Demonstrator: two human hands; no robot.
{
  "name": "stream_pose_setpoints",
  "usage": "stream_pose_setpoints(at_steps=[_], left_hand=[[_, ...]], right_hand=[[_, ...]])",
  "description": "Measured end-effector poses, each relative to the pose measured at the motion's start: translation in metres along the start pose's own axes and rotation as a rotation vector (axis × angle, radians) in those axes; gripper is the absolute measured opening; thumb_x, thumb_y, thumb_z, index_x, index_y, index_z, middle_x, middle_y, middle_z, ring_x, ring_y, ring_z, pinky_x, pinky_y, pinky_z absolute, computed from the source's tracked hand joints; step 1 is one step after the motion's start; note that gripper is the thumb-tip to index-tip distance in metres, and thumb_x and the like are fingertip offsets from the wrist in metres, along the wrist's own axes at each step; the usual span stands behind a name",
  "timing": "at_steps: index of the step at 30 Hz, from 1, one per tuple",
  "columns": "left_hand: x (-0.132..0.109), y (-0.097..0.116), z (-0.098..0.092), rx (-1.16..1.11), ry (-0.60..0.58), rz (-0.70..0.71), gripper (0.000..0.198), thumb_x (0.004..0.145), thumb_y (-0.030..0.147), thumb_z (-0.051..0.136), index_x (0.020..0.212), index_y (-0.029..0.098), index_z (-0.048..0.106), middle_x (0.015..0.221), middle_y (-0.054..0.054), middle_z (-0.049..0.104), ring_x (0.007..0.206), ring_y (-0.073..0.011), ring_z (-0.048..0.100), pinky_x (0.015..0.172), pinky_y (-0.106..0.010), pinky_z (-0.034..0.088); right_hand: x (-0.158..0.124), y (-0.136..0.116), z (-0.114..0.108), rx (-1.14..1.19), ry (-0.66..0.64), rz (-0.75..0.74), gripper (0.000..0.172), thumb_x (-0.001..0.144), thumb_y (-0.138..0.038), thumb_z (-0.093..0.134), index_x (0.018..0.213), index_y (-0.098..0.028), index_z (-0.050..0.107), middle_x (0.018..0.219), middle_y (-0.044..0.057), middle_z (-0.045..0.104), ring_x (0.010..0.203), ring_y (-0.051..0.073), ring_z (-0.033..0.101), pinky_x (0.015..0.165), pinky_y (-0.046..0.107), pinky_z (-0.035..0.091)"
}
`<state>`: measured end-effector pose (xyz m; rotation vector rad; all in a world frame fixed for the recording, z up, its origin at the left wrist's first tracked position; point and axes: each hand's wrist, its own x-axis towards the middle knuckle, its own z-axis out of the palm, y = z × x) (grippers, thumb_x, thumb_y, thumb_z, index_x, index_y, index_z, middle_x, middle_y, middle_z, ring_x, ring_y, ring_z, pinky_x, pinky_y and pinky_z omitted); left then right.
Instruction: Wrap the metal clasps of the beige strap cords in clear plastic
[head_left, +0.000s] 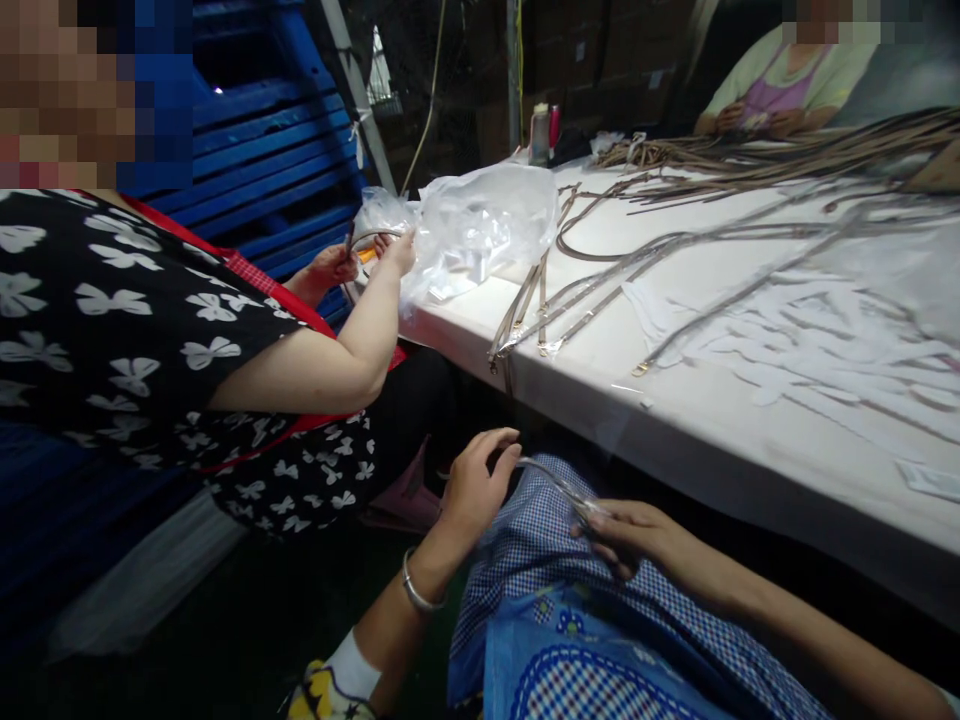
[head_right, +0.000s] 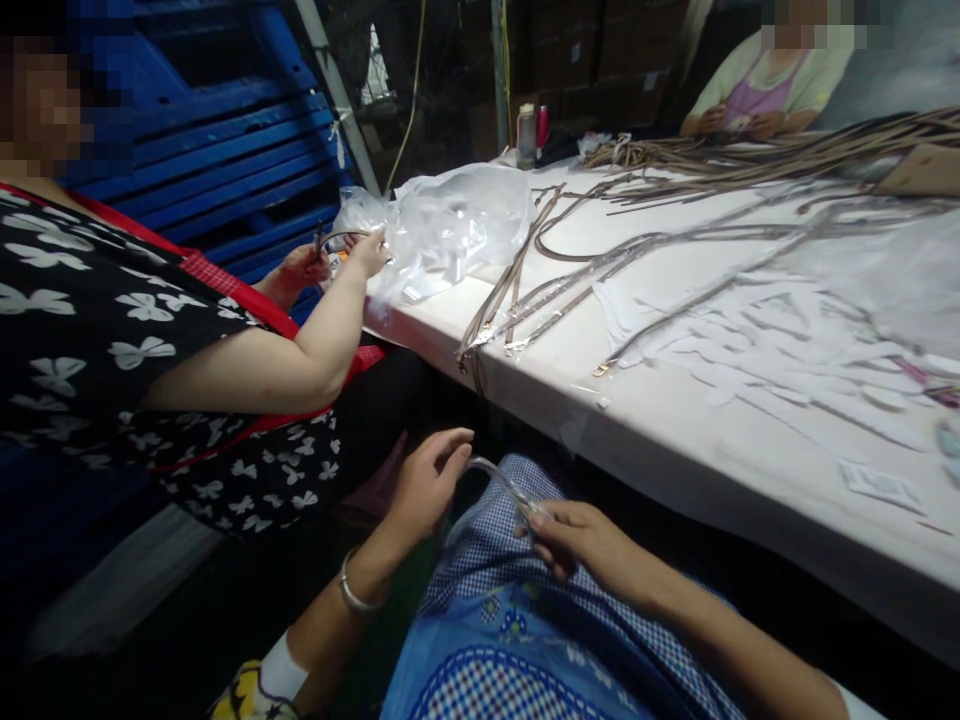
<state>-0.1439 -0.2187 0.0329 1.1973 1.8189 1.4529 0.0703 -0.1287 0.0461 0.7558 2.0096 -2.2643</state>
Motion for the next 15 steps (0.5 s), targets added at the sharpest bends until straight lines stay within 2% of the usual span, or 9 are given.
stream_pose_setpoints(at_steps=[2,5,7,9,11,13,15], left_hand=[[-0.010,0.000,0.000,0.205,0.036,0.183,0.023,0.091,0.029,0.058,0.111,0.022,0.068,0.118,-0.007,0.066,0.114,-0.0217,0.058,0.102,-0.039,0.042],[-0.029,-0.007,0.011,0.265,-0.138,0.333,0.033,0.089,0.022,0.059,0.122,0.023,0.062,0.122,-0.006,0.066,0.116,-0.0206,0.058,0.104,-0.038,0.043],[-0.038,-0.014,0.025,0.222,-0.216,0.372,0.040,0.089,0.020,0.059,0.129,0.022,0.057,0.125,-0.006,0.065,0.116,-0.0208,0.058,0.103,-0.037,0.044],[-0.039,-0.020,0.038,0.145,-0.221,0.341,0.035,0.092,0.022,0.054,0.126,0.019,0.059,0.121,-0.008,0.067,0.111,-0.0211,0.061,0.099,-0.035,0.047],[-0.034,-0.023,0.047,0.054,-0.218,0.261,0.027,0.096,0.026,0.048,0.113,0.017,0.066,0.108,-0.008,0.071,0.100,-0.0205,0.065,0.090,-0.033,0.050],[-0.028,-0.022,0.052,-0.037,-0.236,0.178,0.029,0.097,0.031,0.046,0.099,0.015,0.070,0.094,-0.007,0.073,0.089,-0.0193,0.067,0.084,-0.030,0.051],[-0.023,-0.018,0.053,-0.119,-0.273,0.113,0.029,0.096,0.034,0.048,0.095,0.015,0.071,0.088,-0.006,0.073,0.086,-0.0185,0.067,0.083,-0.029,0.050]], right_hand=[[-0.003,-0.007,-0.003,0.254,-0.062,0.050,0.034,0.094,-0.042,0.048,0.090,-0.011,0.062,0.064,-0.002,0.043,0.055,0.010,0.037,0.056,0.024,0.035],[-0.006,-0.017,-0.003,0.447,-0.130,0.057,0.032,0.094,-0.036,0.050,0.097,-0.008,0.064,0.062,-0.002,0.042,0.055,0.009,0.037,0.057,0.024,0.037],[-0.007,-0.024,-0.001,0.521,-0.175,0.060,0.030,0.095,-0.033,0.050,0.098,-0.008,0.065,0.062,-0.002,0.043,0.055,0.009,0.038,0.059,0.025,0.038],[-0.008,-0.031,0.001,0.569,-0.209,0.048,0.029,0.095,-0.032,0.050,0.100,-0.008,0.066,0.064,-0.002,0.043,0.055,0.009,0.038,0.060,0.025,0.040],[-0.011,-0.040,0.000,0.606,-0.207,-0.011,0.030,0.095,-0.033,0.050,0.105,-0.010,0.066,0.065,-0.001,0.043,0.055,0.009,0.038,0.060,0.025,0.042],[-0.014,-0.046,-0.004,0.631,-0.129,-0.150,0.034,0.092,-0.038,0.055,0.112,-0.013,0.065,0.070,0.000,0.046,0.060,0.011,0.044,0.064,0.027,0.046],[-0.015,-0.051,-0.010,0.605,0.021,-0.320,0.042,0.087,-0.043,0.059,0.119,-0.016,0.063,0.083,0.004,0.053,0.075,0.016,0.054,0.076,0.031,0.051]])
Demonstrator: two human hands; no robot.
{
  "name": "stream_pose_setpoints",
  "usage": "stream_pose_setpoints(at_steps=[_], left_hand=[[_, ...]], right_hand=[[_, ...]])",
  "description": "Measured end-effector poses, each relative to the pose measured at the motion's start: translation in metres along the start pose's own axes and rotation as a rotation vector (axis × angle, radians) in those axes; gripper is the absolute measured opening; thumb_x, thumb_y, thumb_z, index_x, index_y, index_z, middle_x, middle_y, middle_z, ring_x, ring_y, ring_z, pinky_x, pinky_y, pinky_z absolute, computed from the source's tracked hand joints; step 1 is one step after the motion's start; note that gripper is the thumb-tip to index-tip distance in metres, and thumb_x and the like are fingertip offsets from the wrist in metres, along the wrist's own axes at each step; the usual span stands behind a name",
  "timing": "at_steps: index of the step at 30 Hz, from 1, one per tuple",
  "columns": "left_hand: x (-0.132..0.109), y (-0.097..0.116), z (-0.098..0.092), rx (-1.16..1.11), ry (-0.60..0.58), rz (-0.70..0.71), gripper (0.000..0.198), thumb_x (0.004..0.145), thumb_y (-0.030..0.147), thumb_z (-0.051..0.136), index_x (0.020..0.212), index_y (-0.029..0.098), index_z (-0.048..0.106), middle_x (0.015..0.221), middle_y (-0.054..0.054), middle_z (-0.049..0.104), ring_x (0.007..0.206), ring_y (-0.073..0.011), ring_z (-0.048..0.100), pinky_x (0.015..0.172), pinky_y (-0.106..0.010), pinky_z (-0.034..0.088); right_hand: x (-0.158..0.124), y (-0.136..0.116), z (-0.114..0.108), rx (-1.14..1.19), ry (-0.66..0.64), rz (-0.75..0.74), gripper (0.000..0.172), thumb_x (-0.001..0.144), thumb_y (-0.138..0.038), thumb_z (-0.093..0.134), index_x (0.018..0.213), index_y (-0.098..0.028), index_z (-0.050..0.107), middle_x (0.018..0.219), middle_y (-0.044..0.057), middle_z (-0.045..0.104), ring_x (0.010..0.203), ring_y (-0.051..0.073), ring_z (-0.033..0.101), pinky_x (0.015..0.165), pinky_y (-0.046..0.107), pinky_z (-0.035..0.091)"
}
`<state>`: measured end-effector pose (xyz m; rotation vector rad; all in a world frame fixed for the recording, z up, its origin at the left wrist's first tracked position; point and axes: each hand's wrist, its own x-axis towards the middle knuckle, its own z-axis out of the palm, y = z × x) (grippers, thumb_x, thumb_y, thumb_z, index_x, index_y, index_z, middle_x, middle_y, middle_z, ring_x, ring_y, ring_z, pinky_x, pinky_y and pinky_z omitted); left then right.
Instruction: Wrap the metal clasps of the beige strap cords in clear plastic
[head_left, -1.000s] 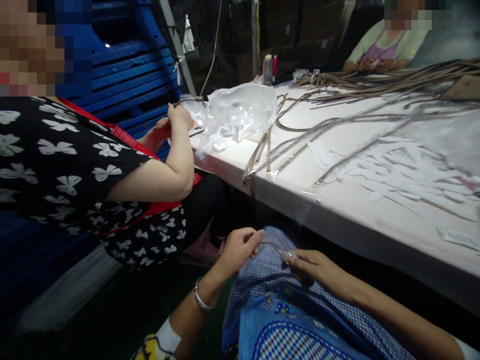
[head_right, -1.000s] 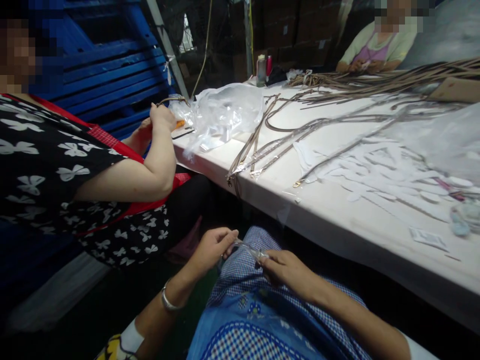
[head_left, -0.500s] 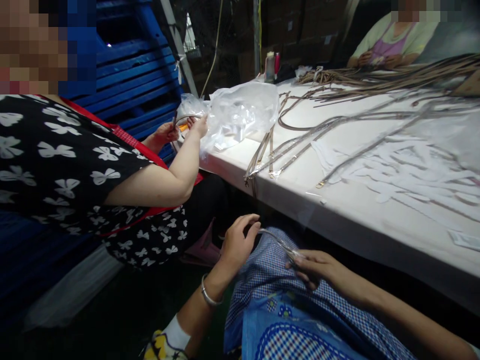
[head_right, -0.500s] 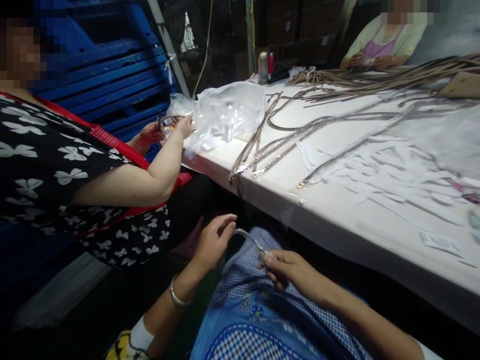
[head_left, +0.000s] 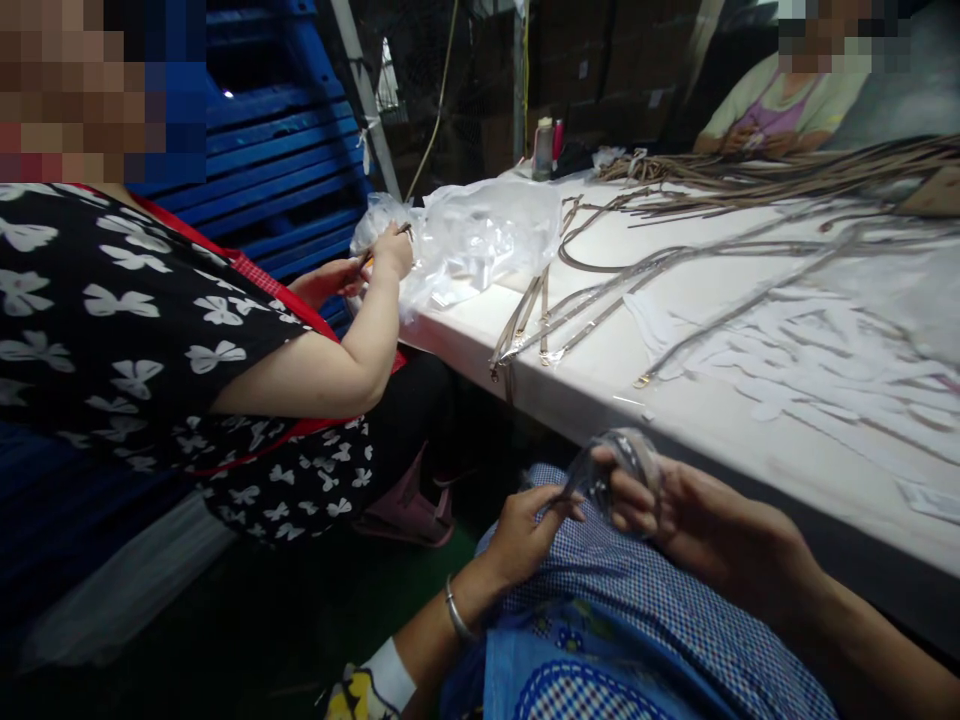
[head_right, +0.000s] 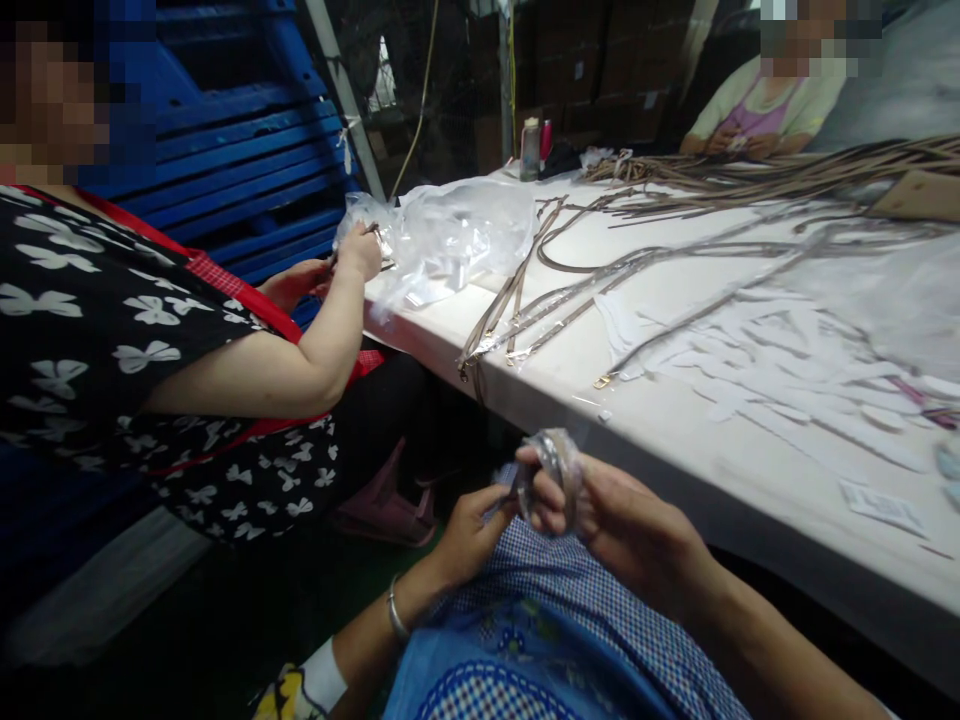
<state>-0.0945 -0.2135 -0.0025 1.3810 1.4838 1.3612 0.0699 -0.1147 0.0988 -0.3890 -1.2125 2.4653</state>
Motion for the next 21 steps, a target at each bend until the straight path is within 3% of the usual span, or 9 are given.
stream_pose_setpoints(at_steps=[3,6,10,12,15,18,21], left_hand=[[0.000,0.007,0.001,-0.100,-0.061,-0.052,0.030,0.094,0.036,0.052,0.098,0.013,0.071,0.086,-0.008,0.072,0.084,-0.0183,0.066,0.081,-0.028,0.049],[-0.004,0.016,0.002,-0.176,-0.122,-0.130,0.033,0.092,0.041,0.055,0.097,0.012,0.070,0.079,-0.006,0.068,0.069,-0.0140,0.061,0.068,-0.024,0.046],[-0.009,0.034,-0.005,-0.200,-0.141,-0.207,0.037,0.090,0.046,0.055,0.079,0.012,0.066,0.067,0.000,0.058,0.058,-0.0087,0.049,0.059,-0.020,0.038],[-0.008,0.041,-0.011,-0.215,-0.110,-0.241,0.041,0.091,0.047,0.054,0.069,0.012,0.061,0.063,0.001,0.053,0.059,-0.0082,0.045,0.058,-0.020,0.036],[-0.005,0.046,-0.019,-0.242,-0.116,-0.350,0.044,0.089,0.050,0.054,0.065,0.013,0.057,0.057,0.004,0.047,0.051,-0.0067,0.038,0.050,-0.020,0.030],[-0.002,0.044,-0.022,-0.211,-0.198,-0.436,0.045,0.088,0.052,0.054,0.068,0.013,0.060,0.056,0.004,0.049,0.045,-0.0059,0.035,0.045,-0.020,0.026],[0.002,0.040,-0.027,-0.064,-0.277,-0.415,0.047,0.089,0.053,0.051,0.068,0.013,0.064,0.056,0.002,0.055,0.046,-0.0068,0.040,0.046,-0.020,0.031]], right_hand=[[0.006,-0.005,-0.007,-0.238,0.196,-0.293,0.046,0.088,-0.040,0.059,0.130,-0.024,0.055,0.102,0.006,0.058,0.096,0.022,0.059,0.092,0.036,0.050],[0.014,0.002,-0.020,-0.732,0.333,-0.529,0.043,0.093,-0.029,0.053,0.136,-0.027,0.047,0.104,0.005,0.062,0.098,0.022,0.063,0.095,0.039,0.050],[0.018,0.025,-0.049,-1.515,0.133,-0.772,0.040,0.095,-0.017,0.046,0.135,-0.018,0.045,0.113,0.013,0.065,0.106,0.026,0.063,0.093,0.040,0.052],[0.015,0.040,-0.060,-1.668,0.020,-0.764,0.037,0.097,-0.020,0.043,0.133,-0.013,0.044,0.110,0.016,0.066,0.096,0.026,0.065,0.083,0.038,0.055],[0.008,0.058,-0.064,-1.737,-0.068,-0.605,0.028,0.097,-0.032,0.046,0.114,-0.011,0.052,0.089,0.013,0.066,0.076,0.024,0.063,0.067,0.035,0.054],[0.004,0.067,-0.056,-1.781,-0.097,-0.466,0.018,0.098,-0.030,0.043,0.089,-0.017,0.052,0.073,0.006,0.059,0.062,0.019,0.055,0.057,0.031,0.047],[0.001,0.065,-0.045,-1.740,-0.079,-0.317,0.019,0.098,-0.024,0.038,0.086,-0.018,0.052,0.073,0.005,0.058,0.062,0.018,0.052,0.058,0.029,0.042]])
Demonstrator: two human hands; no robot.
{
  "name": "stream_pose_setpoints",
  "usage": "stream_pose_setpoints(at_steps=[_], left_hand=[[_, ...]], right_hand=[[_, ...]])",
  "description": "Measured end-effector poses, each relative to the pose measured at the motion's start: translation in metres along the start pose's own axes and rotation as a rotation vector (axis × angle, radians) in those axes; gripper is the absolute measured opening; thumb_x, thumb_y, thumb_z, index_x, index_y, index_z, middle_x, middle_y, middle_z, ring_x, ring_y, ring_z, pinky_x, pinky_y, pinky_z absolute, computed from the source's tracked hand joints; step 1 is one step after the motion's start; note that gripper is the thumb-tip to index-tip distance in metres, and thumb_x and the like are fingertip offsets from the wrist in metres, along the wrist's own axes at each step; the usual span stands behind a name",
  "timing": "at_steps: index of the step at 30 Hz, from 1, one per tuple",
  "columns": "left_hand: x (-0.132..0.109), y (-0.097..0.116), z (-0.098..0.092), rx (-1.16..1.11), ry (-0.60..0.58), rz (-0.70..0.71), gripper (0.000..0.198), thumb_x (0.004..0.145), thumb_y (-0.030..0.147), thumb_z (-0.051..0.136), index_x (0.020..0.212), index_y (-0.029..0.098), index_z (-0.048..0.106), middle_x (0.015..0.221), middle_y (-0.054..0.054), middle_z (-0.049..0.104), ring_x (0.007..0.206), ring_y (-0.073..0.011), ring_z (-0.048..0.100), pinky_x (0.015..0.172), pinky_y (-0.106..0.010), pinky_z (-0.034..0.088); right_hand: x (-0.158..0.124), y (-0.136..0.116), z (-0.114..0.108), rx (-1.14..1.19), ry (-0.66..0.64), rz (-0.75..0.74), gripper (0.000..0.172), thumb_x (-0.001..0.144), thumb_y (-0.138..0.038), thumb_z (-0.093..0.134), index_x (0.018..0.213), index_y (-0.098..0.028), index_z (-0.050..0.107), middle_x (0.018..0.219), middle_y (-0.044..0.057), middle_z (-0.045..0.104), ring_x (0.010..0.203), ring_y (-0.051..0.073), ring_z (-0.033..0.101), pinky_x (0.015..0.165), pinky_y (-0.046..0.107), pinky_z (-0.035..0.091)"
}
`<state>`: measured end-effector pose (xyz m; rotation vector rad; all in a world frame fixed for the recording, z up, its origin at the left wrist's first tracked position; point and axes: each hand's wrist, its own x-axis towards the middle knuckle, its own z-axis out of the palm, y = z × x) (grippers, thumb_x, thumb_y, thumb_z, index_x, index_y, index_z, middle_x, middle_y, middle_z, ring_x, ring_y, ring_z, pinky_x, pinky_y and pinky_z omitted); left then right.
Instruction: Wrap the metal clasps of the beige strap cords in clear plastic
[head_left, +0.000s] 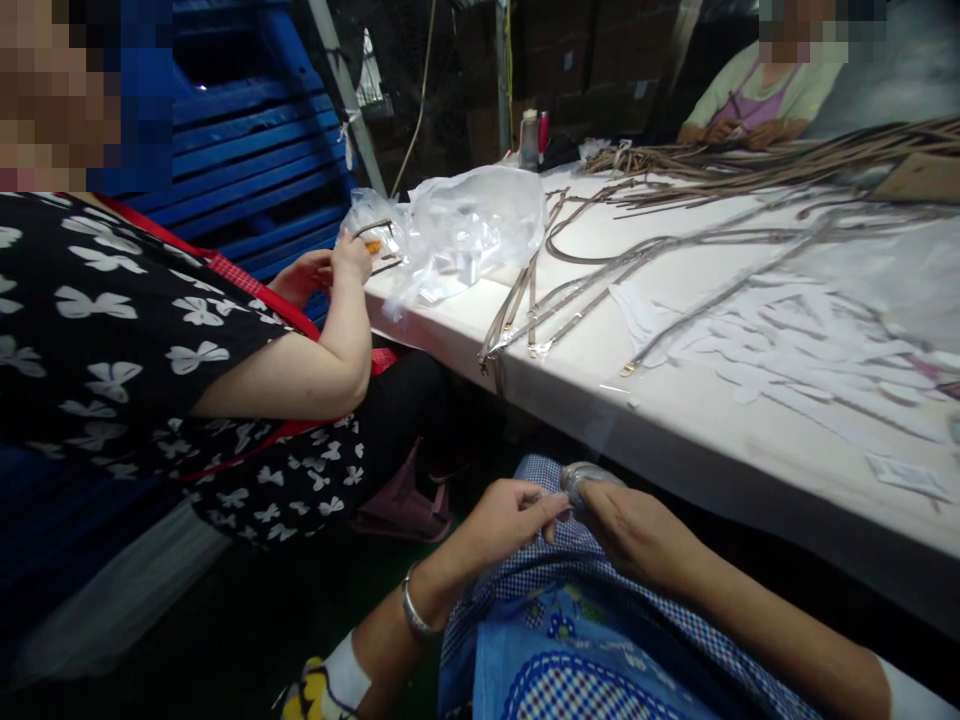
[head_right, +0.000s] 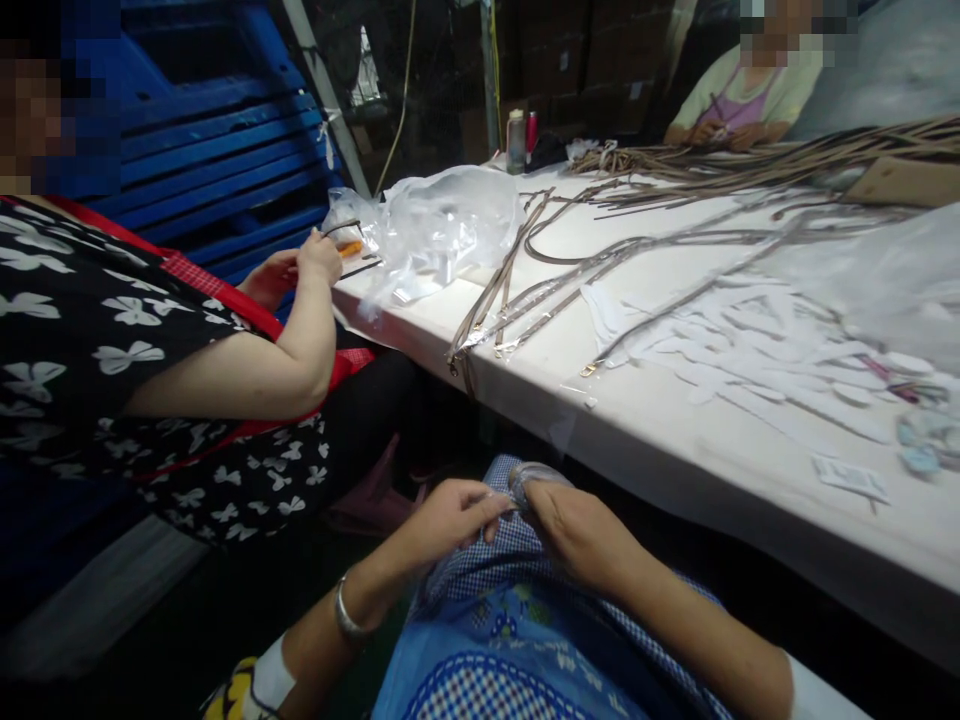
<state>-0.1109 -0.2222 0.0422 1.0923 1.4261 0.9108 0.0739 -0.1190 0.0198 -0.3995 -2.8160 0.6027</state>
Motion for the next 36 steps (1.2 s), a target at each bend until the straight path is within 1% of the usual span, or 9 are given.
stream_pose_setpoints(at_steps=[2,5,7,13,19,23,29,34,36], left_hand=[[0.002,0.000,-0.007,0.186,0.038,0.080,0.044,0.091,0.050,0.050,0.073,0.014,0.068,0.061,0.000,0.061,0.051,-0.0096,0.050,0.052,-0.021,0.038],[0.000,0.003,-0.020,0.522,0.252,0.277,0.027,0.090,0.040,0.057,0.101,0.019,0.070,0.091,-0.006,0.072,0.082,-0.0189,0.065,0.075,-0.030,0.049],[-0.003,0.002,-0.027,0.720,0.313,0.413,0.030,0.088,0.035,0.062,0.115,0.022,0.065,0.111,-0.008,0.070,0.102,-0.0230,0.063,0.096,-0.040,0.044],[-0.004,-0.020,-0.019,0.955,0.093,0.705,0.037,0.093,0.024,0.055,0.130,0.024,0.053,0.124,-0.008,0.064,0.122,-0.0205,0.054,0.114,-0.051,0.024],[0.021,-0.036,-0.014,0.664,0.218,0.761,0.033,0.097,0.015,0.041,0.123,0.021,0.059,0.112,-0.006,0.069,0.108,-0.0163,0.061,0.105,-0.039,0.041],[0.034,-0.035,-0.004,0.341,0.258,0.637,0.031,0.098,0.023,0.043,0.122,0.019,0.061,0.113,-0.008,0.068,0.105,-0.0177,0.062,0.093,-0.032,0.049],[0.042,-0.032,0.022,0.109,0.316,0.532,0.030,0.095,0.033,0.052,0.113,0.015,0.068,0.101,-0.009,0.070,0.093,-0.0186,0.065,0.086,-0.030,0.051],[0.041,-0.015,-0.004,0.187,0.525,0.647,0.025,0.097,0.027,0.048,0.107,0.017,0.069,0.102,-0.009,0.068,0.097,-0.0187,0.063,0.088,-0.031,0.050],[0.038,-0.007,-0.019,0.305,0.540,0.768,0.024,0.096,0.023,0.048,0.106,0.019,0.069,0.100,-0.008,0.068,0.096,-0.0186,0.062,0.088,-0.032,0.050]], right_hand=[[0.000,-0.003,-0.004,0.125,-0.050,0.113,0.018,0.097,-0.027,0.040,0.091,-0.018,0.055,0.079,0.006,0.060,0.068,0.019,0.054,0.064,0.031,0.042],[-0.003,-0.003,-0.008,0.487,-0.192,0.348,0.024,0.095,-0.037,0.047,0.086,-0.019,0.059,0.077,0.004,0.061,0.070,0.018,0.055,0.066,0.030,0.042],[-0.006,-0.002,-0.009,0.825,-0.326,0.510,0.033,0.093,-0.043,0.049,0.076,-0.017,0.059,0.069,0.002,0.059,0.063,0.015,0.053,0.060,0.027,0.039],[-0.010,-0.013,-0.021,1.518,-0.480,0.658,0.030,0.086,-0.040,0.062,0.087,-0.010,0.067,0.071,0.003,0.061,0.057,0.011,0.053,0.057,0.022,0.037],[-0.014,-0.025,-0.035,1.671,-0.441,0.506,0.039,0.089,-0.042,0.061,0.111,-0.010,0.066,0.079,0.005,0.060,0.065,0.012,0.054,0.061,0.023,0.038],[-0.017,-0.024,-0.041,1.752,-0.269,0.415,0.048,0.088,-0.047,0.061,0.121,-0.012,0.062,0.085,0.006,0.057,0.072,0.015,0.053,0.069,0.027,0.041],[-0.014,-0.020,-0.058,1.799,0.041,0.392,0.037,0.091,-0.032,0.057,0.125,-0.018,0.060,0.096,0.007,0.058,0.088,0.018,0.055,0.085,0.032,0.042],[-0.019,-0.023,-0.055,1.750,-0.346,0.552,0.032,0.093,-0.032,0.057,0.115,-0.010,0.064,0.082,0.005,0.056,0.070,0.013,0.053,0.069,0.026,0.041],[-0.023,-0.025,-0.047,1.727,-0.377,0.604,0.030,0.091,-0.033,0.059,0.109,-0.009,0.066,0.081,0.005,0.055,0.068,0.012,0.051,0.068,0.025,0.040]])
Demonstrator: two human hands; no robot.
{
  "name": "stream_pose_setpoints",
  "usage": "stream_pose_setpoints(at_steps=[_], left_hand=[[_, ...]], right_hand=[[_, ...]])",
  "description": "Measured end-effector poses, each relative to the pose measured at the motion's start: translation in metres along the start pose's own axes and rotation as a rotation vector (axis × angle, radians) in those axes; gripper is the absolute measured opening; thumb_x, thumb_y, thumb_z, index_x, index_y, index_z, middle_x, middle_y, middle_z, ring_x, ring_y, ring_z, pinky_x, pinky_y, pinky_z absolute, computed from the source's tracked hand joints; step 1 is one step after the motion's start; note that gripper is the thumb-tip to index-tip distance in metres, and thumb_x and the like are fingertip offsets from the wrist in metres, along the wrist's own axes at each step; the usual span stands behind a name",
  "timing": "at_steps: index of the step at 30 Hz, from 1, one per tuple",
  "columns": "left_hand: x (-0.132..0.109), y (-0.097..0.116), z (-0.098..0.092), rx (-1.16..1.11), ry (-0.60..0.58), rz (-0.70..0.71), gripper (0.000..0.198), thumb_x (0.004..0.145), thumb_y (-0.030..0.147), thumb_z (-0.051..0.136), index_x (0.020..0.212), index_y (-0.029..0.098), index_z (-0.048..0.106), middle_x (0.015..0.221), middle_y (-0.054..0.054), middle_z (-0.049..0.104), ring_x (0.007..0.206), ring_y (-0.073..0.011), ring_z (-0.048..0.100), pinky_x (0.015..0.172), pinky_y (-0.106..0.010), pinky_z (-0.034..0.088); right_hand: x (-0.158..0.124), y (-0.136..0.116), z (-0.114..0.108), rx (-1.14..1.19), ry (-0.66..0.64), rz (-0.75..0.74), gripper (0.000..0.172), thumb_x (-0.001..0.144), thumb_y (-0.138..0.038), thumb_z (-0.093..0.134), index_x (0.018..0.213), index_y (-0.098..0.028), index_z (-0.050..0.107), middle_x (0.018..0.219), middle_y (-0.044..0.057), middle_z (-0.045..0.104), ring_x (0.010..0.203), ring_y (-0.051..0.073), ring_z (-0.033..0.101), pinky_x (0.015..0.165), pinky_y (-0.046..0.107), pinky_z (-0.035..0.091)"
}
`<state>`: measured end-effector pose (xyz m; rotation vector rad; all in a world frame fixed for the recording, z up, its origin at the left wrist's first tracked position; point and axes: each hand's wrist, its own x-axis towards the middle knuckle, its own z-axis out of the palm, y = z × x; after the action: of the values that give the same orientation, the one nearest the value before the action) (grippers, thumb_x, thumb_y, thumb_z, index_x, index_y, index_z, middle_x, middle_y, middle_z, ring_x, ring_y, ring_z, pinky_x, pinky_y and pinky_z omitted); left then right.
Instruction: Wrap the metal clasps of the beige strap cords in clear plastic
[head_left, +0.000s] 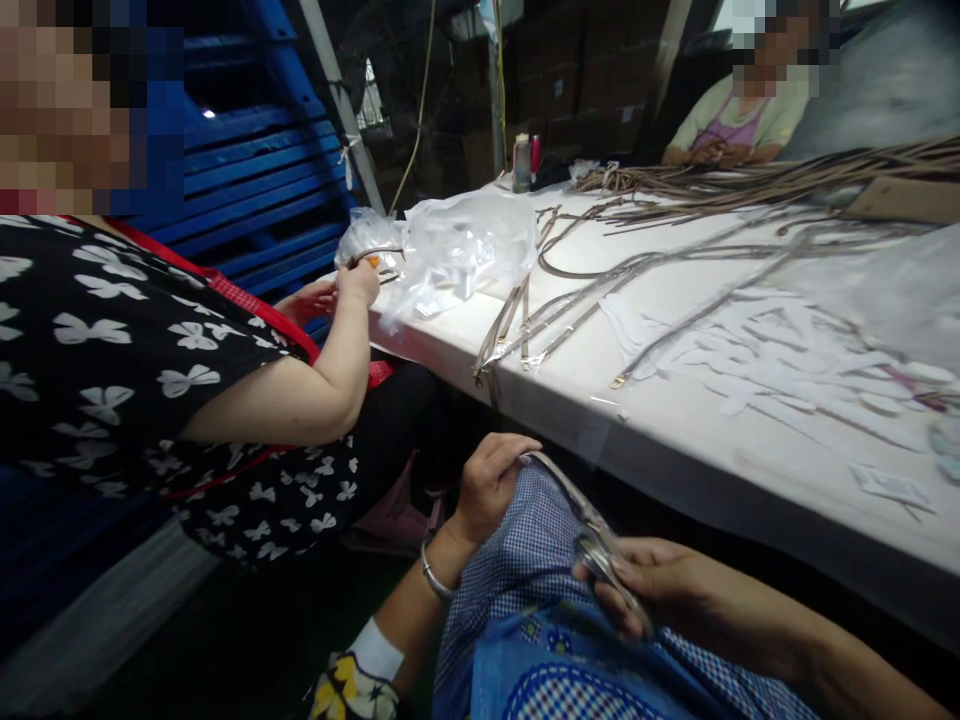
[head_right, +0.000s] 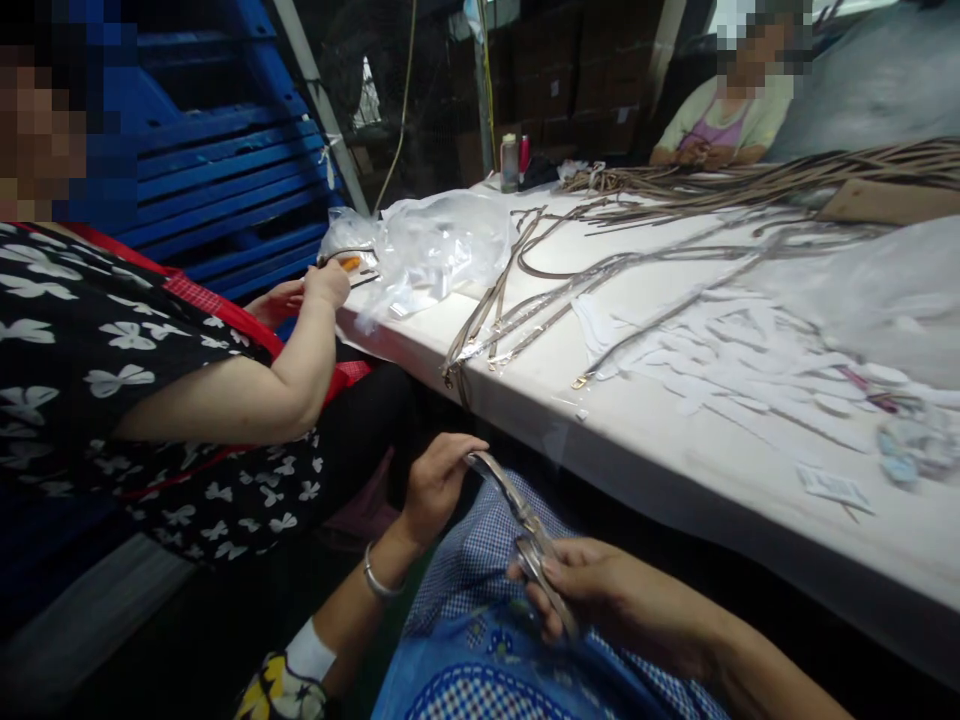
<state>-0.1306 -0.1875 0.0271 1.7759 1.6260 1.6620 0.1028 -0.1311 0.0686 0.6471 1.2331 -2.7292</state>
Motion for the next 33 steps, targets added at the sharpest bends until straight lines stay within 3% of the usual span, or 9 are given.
stream_pose_setpoints(at_steps=[4,8,12,16,20,25,30,33], left_hand=[[0.005,0.001,-0.015,0.109,0.019,0.143,0.023,0.095,0.018,0.050,0.108,0.020,0.068,0.098,-0.007,0.067,0.095,-0.0177,0.062,0.085,-0.032,0.051],[0.003,-0.001,-0.017,0.129,0.020,0.115,0.023,0.096,0.020,0.048,0.107,0.020,0.068,0.099,-0.007,0.067,0.095,-0.0172,0.062,0.084,-0.031,0.052],[0.005,-0.002,-0.015,0.108,-0.015,0.124,0.024,0.097,0.022,0.047,0.106,0.020,0.069,0.099,-0.008,0.068,0.096,-0.0177,0.062,0.085,-0.033,0.052],[0.002,-0.005,-0.004,-0.020,-0.093,0.005,0.025,0.097,0.027,0.048,0.106,0.019,0.069,0.101,-0.008,0.069,0.097,-0.0185,0.063,0.087,-0.033,0.052],[-0.009,-0.005,0.015,-0.157,-0.112,-0.172,0.026,0.095,0.033,0.053,0.108,0.018,0.069,0.101,-0.008,0.069,0.094,-0.0187,0.064,0.085,-0.031,0.051],[-0.017,0.002,0.035,-0.290,-0.122,-0.332,0.030,0.093,0.038,0.055,0.107,0.015,0.069,0.089,-0.005,0.066,0.072,-0.0130,0.058,0.070,-0.025,0.047],[-0.025,0.012,0.054,-0.412,-0.205,-0.438,0.036,0.096,0.041,0.048,0.100,0.013,0.070,0.070,0.000,0.056,0.056,-0.0077,0.044,0.057,-0.021,0.038],[-0.030,0.022,0.062,-0.490,-0.234,-0.494,0.038,0.096,0.042,0.047,0.108,0.013,0.067,0.068,0.000,0.055,0.053,-0.0069,0.041,0.051,-0.020,0.034]], right_hand=[[0.002,0.009,0.003,-0.023,0.056,-0.114,0.028,0.093,-0.039,0.056,0.092,-0.011,0.064,0.080,0.003,0.052,0.073,0.014,0.047,0.072,0.025,0.038],[0.000,0.007,0.007,-0.115,0.076,-0.212,0.038,0.096,-0.047,0.045,0.084,-0.014,0.059,0.078,0.003,0.050,0.074,0.015,0.043,0.072,0.028,0.037],[-0.002,0.007,0.013,-0.391,0.122,-0.182,0.043,0.097,-0.052,0.040,0.079,-0.017,0.057,0.077,0.002,0.050,0.074,0.017,0.042,0.071,0.028,0.036],[-0.004,0.002,0.015,-0.468,0.199,-0.269,0.042,0.098,-0.050,0.038,0.079,-0.018,0.059,0.077,0.002,0.050,0.074,0.017,0.043,0.072,0.030,0.037],[-0.003,-0.005,0.013,-0.296,0.291,-0.446,0.033,0.095,-0.047,0.047,0.096,-0.019,0.064,0.080,0.003,0.051,0.076,0.018,0.045,0.074,0.032,0.039],[-0.001,-0.012,0.007,-0.055,0.319,-0.531,0.035,0.090,-0.038,0.057,0.121,-0.021,0.062,0.090,0.006,0.057,0.086,0.020,0.054,0.085,0.036,0.043],[0.002,-0.029,0.003,0.015,0.473,-0.702,0.043,0.086,-0.033,0.062,0.128,-0.025,0.058,0.107,0.007,0.062,0.098,0.023,0.061,0.103,0.042,0.040],[0.009,-0.037,0.002,-0.021,0.542,-0.808,0.042,0.088,-0.035,0.059,0.128,-0.025,0.057,0.112,0.007,0.062,0.101,0.023,0.061,0.106,0.042,0.039]])
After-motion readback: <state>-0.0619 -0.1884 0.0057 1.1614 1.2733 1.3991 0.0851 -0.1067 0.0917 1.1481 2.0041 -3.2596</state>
